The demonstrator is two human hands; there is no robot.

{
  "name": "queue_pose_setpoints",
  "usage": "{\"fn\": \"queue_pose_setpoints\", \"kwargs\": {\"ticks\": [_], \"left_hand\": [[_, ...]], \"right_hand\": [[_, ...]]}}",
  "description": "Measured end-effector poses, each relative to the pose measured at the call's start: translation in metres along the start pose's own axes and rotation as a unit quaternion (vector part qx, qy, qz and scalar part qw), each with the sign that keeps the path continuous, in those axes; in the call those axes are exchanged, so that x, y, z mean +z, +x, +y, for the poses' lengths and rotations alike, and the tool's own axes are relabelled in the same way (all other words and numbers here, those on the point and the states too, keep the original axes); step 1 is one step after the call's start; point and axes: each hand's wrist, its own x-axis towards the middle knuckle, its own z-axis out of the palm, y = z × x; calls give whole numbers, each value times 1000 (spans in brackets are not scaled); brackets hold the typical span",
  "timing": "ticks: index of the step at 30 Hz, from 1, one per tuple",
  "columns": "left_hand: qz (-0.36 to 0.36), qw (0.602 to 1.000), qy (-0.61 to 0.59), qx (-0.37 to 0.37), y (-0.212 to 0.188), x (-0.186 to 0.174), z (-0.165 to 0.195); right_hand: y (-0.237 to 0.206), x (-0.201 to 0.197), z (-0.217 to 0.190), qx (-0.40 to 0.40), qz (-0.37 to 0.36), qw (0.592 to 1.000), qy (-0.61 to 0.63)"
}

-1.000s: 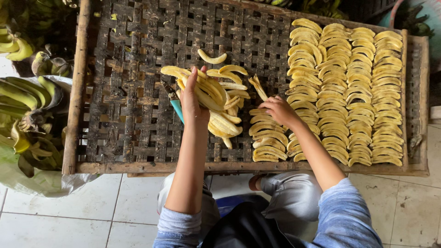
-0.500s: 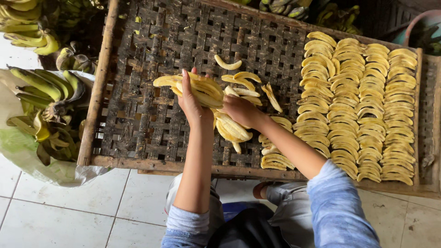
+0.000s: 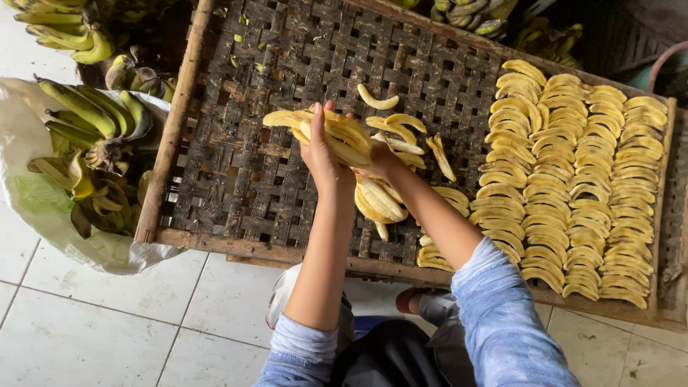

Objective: The person picks up peeled banana halves from a pile and arranges them in neat rows on a woven bamboo drying tray, placing each piece by hand to fill the tray surface.

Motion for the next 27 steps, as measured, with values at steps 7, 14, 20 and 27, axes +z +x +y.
{"fn": "queue_pose_setpoints", "kwargs": {"ticks": [7, 14, 20, 27], "left_hand": [[17, 1000, 13, -9, -4, 8, 2], [7, 1000, -11, -21, -5, 9, 1], [-5, 1000, -17, -19, -1, 4, -1], [-29, 999, 2, -16, 3, 3, -3]], "right_hand": [[-4, -23, 21, 229, -220, 948, 29], [-58, -76, -17, 129, -119, 984, -39], [-168, -104, 27, 262, 83, 960, 55], [-224, -66, 131, 285, 210, 900, 253]]}}
